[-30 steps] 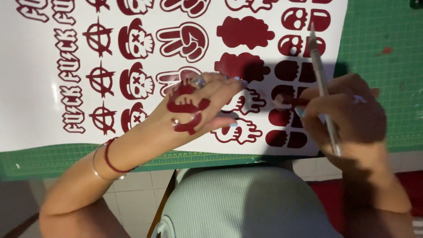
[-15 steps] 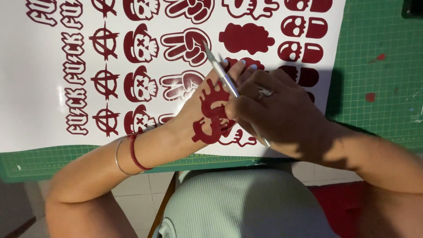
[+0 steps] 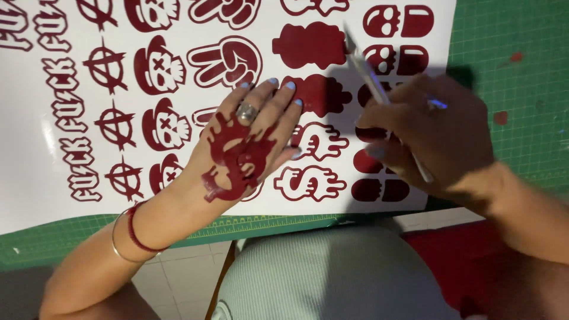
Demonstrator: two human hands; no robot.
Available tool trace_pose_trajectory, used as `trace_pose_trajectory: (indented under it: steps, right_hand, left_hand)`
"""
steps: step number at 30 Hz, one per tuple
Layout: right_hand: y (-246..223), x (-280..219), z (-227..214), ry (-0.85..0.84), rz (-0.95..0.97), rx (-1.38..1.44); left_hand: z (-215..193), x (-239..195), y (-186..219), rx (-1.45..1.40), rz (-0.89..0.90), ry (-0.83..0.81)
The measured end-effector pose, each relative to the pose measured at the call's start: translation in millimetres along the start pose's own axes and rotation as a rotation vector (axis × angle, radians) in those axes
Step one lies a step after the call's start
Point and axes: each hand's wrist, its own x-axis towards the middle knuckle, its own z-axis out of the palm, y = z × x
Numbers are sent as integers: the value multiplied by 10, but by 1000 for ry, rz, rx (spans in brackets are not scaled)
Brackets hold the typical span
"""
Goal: Using a weeding tool to remove excess vinyl from a sheet of cut stickers at a steady, precise pace.
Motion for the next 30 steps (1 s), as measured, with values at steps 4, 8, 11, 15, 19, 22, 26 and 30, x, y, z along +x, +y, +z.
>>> trace_pose_trajectory:
  steps: [4,8,11,15,19,22,26,30]
  right_hand:
    - [165,-210,174,13,-156,-58]
    - [181,-153,269,-3,-242,-62]
    - [204,-147,402,-46,-252,-31]
    - [91,29,357,-50,-260,3]
    - [99,-23,415,-66,-284,39]
    - [94,-8,416,-99,-304,81]
    - [90,12,425,-121,-287,115]
    - [121,-78,451,-132,-252,134]
  left_hand:
    - [91,-87,70,156,14,-118]
    - [3,-39,-39,19,-65,-129]
    - [68,-61,-36,13,-122,-156]
    - [90,-37,-50,26,-102,-91]
    - [64,-27,-62,131,-65,-101]
    - [83,-45,-33,131,-77,-108]
    - [75,-52,-30,147,-67,-165]
    - [36,-36,-97,167,-34,-181]
